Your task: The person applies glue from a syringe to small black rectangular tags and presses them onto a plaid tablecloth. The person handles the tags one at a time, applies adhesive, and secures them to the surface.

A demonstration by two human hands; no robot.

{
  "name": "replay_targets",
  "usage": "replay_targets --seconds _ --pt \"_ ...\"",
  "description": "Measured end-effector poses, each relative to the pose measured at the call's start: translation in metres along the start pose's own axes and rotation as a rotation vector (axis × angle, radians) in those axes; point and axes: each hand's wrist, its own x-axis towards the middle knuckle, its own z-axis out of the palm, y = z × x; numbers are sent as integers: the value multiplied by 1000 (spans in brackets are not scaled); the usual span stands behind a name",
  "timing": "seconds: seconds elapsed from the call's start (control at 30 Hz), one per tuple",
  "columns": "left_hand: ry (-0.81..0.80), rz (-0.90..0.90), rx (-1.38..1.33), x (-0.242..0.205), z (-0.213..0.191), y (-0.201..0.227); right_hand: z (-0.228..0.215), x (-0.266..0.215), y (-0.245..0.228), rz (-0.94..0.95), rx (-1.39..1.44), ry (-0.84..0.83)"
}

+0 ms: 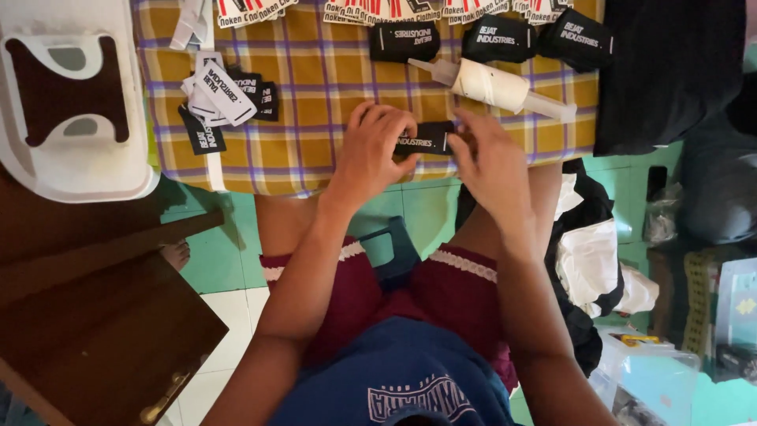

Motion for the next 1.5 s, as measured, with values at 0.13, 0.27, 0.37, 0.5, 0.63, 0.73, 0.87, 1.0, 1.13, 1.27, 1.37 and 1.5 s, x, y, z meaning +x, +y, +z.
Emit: replay_targets --seconds 0.13,0.27,0.37,0.5,0.63,0.73,0.87,1.0,1.13,1.27,1.37,1.5 --pt "-28 9 6 -1 2 -3 3 11 -10 56 -190 -162" --pt "-45 -3 14 0 -6 4 4 11 -12 98 -176 -207" --pt "-77 6 23 2 -10 6 8 11 -7 96 -122 -208" --pt "-54 72 82 4 -14 12 7 13 -3 27 -16 -192" --pt "41 67 54 -1 -2 2 16 9 6 -55 12 -119" --pt "74 94 79 2 -3 4 19 7 8 -109 82 -15" --pt "217 95 -67 3 -3 4 24 14 2 -243 163 216" --pt "313 73 -129 6 -10 15 42 19 8 -331 162 372" --pt "328 55 -70 6 -6 10 48 19 14 -333 181 358" --pt "293 40 -54 5 -3 5 45 20 7 -321 182 334" --pt "281 34 -59 7 -2 3 49 21 10 -323 173 329" --pt "276 2 -109 8 -8 7 47 19 7 -303 192 335"
